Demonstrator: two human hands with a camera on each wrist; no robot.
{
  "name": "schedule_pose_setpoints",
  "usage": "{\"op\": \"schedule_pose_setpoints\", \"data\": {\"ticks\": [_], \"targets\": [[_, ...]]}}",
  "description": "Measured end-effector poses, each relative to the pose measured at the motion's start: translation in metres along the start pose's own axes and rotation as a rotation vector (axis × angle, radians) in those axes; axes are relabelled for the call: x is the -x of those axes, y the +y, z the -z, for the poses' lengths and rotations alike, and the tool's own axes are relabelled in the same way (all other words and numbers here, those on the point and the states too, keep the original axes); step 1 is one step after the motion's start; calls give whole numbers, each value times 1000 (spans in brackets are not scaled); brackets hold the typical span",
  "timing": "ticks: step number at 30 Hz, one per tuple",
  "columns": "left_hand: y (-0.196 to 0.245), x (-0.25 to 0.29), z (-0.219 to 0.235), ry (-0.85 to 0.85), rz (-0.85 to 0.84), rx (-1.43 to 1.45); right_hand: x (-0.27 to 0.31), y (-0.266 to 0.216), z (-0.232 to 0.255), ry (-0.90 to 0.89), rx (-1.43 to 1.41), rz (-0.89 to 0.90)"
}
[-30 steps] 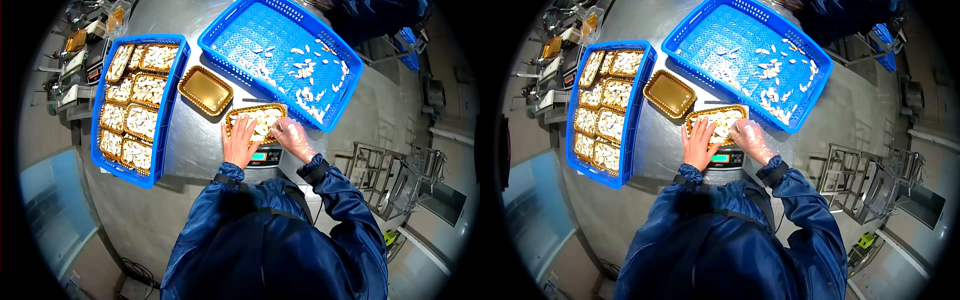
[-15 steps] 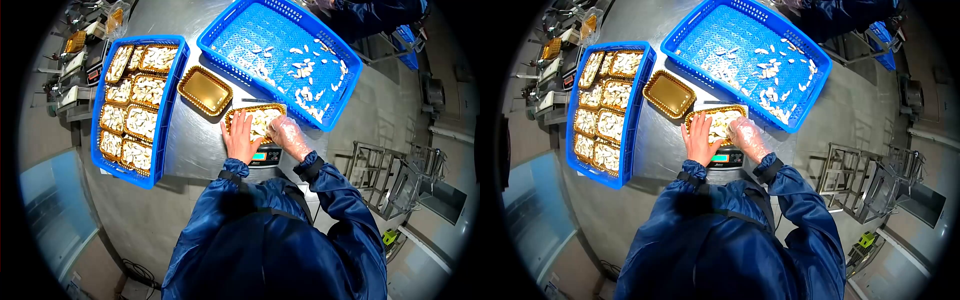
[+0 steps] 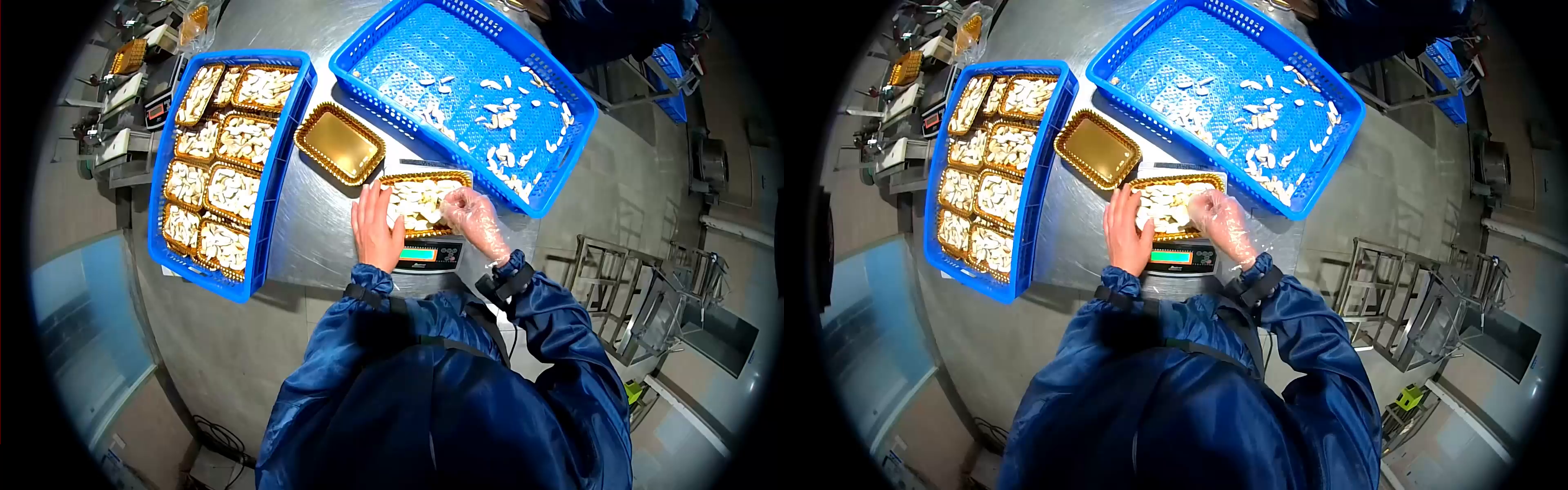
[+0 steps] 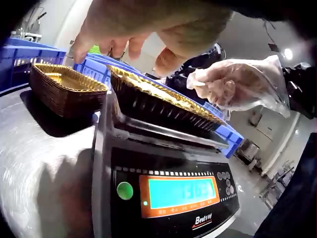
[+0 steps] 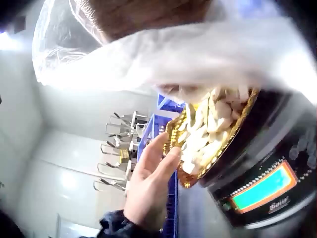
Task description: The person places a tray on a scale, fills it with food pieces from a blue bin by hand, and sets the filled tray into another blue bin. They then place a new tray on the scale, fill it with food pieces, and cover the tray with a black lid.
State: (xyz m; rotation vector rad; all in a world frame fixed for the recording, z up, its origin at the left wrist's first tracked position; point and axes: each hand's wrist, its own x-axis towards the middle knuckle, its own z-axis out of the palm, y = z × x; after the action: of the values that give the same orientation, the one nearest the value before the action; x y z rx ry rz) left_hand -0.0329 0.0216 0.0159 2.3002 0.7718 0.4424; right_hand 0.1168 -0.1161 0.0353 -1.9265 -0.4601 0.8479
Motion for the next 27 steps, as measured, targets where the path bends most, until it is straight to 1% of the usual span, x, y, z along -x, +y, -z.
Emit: {"op": "schedule_pose_setpoints", "data": {"ticks": [1,2,3,5,6,8,9,11,13,15,17,21,23,24,25,27], "targets": [[-2,0,1,-1,0,-1,-1,5,-6,-17,-288,-164],[-4,-1,2,3,19,35,-5,19,-19,48,-189,-2],[-5,-1,4,6,39,70,-5,14,-28,86,74,46],[-7,0,7,11,22,51,2,6,-34,106,378,51],[-6,0,10,-1,-9,12,3,3,-34,103,377,52],[-2,3,14,-29,-52,-8,6,1,-28,209,474,144],[1,5,13,-30,-51,-6,4,-4,-21,236,587,222],[10,8,8,-169,-146,-207,-3,-8,-10,215,698,395],[10,13,-4,-266,-145,-252,-9,-8,-13,182,856,458],[9,16,-12,-306,-141,-300,-13,-6,-16,140,915,568],[4,17,-14,-314,-153,-313,-18,6,-18,118,941,575],[3,17,-14,-309,-176,-323,-19,-12,-15,130,974,613],[3,16,-13,-336,-161,-322,-23,-21,-11,-15,1117,627],[4,16,-13,-329,-156,-309,-27,-24,-10,-62,1176,588],[4,16,-13,-324,-150,-295,-31,-23,-9,-60,1176,586],[5,13,-13,-299,-138,-271,-39,-19,-9,-120,1264,676]]}}
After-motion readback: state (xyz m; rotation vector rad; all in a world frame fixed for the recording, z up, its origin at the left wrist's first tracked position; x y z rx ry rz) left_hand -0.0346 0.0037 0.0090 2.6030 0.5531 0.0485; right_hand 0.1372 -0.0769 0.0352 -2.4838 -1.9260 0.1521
